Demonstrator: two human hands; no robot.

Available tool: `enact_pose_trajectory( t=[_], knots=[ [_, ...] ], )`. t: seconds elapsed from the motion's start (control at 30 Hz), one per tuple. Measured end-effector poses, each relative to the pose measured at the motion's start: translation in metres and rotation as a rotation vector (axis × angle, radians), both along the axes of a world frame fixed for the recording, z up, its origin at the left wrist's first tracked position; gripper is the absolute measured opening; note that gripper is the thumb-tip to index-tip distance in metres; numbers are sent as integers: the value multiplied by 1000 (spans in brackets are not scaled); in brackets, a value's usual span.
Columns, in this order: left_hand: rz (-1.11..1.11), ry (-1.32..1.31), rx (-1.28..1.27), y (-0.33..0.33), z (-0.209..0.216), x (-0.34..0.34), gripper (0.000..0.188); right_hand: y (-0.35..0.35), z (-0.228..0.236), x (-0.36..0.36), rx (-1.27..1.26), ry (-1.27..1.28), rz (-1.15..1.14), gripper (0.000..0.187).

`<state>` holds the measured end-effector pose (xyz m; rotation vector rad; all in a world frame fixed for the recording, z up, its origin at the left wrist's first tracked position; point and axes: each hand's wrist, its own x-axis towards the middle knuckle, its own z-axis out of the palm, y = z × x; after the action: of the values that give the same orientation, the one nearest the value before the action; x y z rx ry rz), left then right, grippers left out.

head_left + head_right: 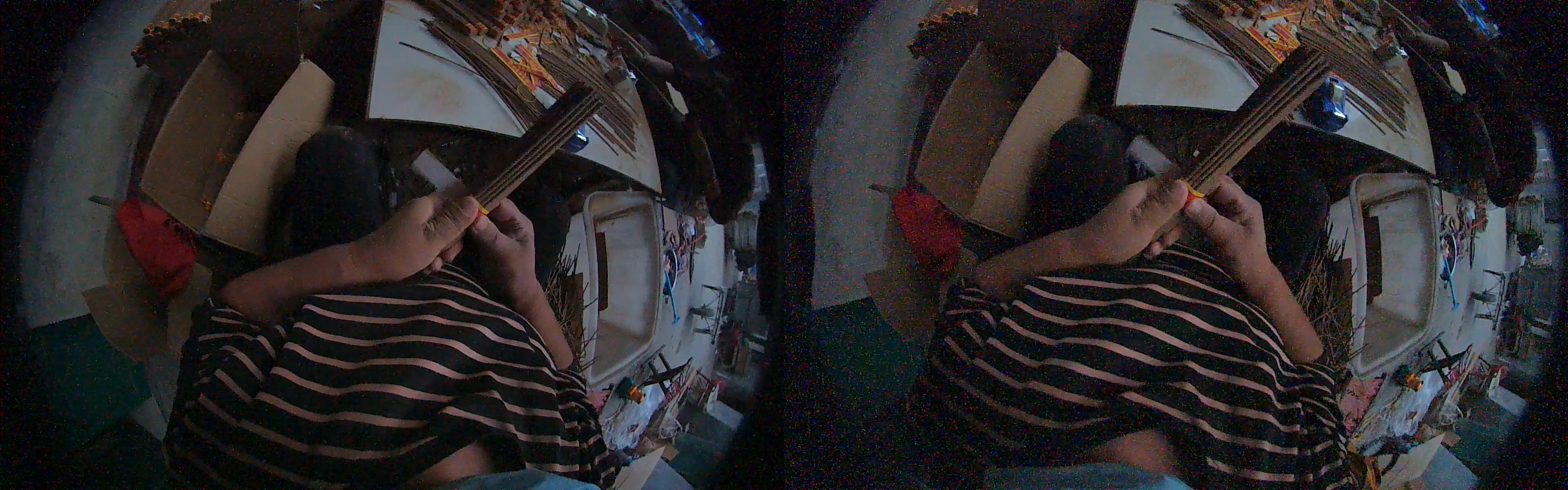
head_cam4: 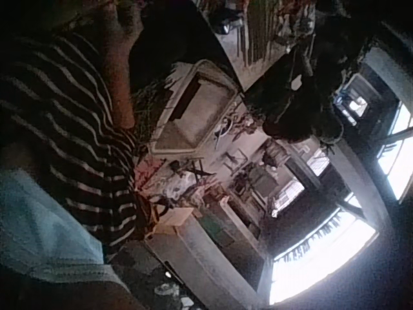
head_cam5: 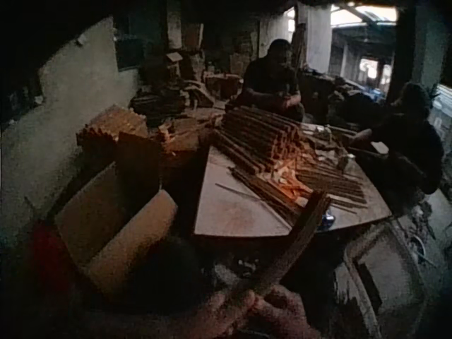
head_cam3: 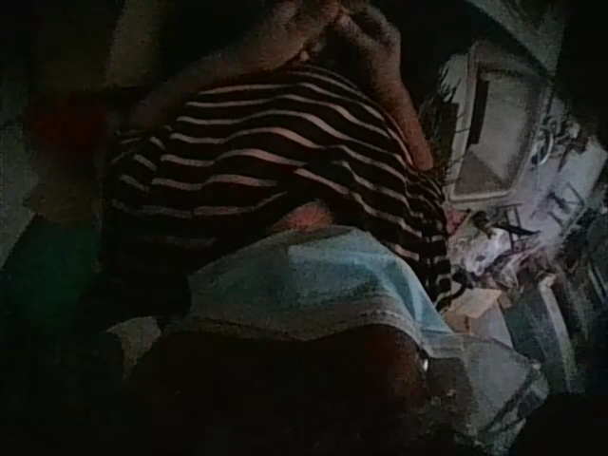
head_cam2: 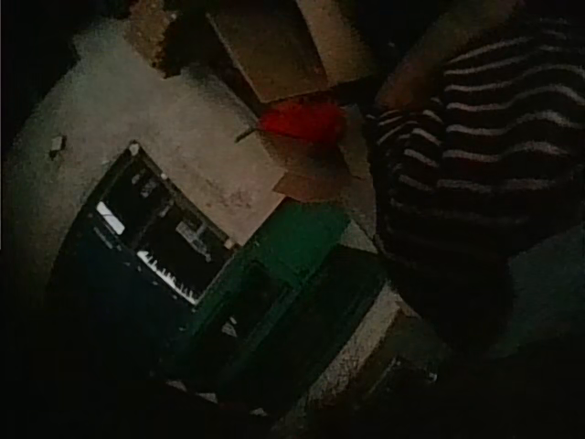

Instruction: The person gathers thin wooden sticks into bundles, aligns them, and wraps the ends with small paper labels and tape. The person repeats this process for multiple bundles, placing finished bundles on the table.

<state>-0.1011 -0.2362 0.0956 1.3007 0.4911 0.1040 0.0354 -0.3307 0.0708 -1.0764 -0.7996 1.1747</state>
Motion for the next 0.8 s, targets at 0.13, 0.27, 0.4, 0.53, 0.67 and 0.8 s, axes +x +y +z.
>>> enact_pose_trajectory(
  t=[0.13, 0.27, 0.4, 0.53, 0.67, 0.8],
  knots=[
    [-85, 24, -39, 2, 3, 2, 52, 0, -3, 6, 14, 70, 28, 25],
    [-146, 38, -107, 6, 6, 4, 52, 0, -15, 21, 20, 71, 114, 30],
    [-231, 1, -157, 9, 2, 3, 51, 2, -14, 30, 43, -4, 162, 36],
    [-205, 17, -267, 6, 5, 7, 53, 3, -6, 32, 12, 70, 188, 37],
    [-170, 24, -110, 6, 1, 8, 53, 0, 20, 22, -129, 5, 78, 33],
    [-108, 91, 19, 7, 2, 8, 49, 6, 33, 20, -259, -151, -55, 25]
  ],
)
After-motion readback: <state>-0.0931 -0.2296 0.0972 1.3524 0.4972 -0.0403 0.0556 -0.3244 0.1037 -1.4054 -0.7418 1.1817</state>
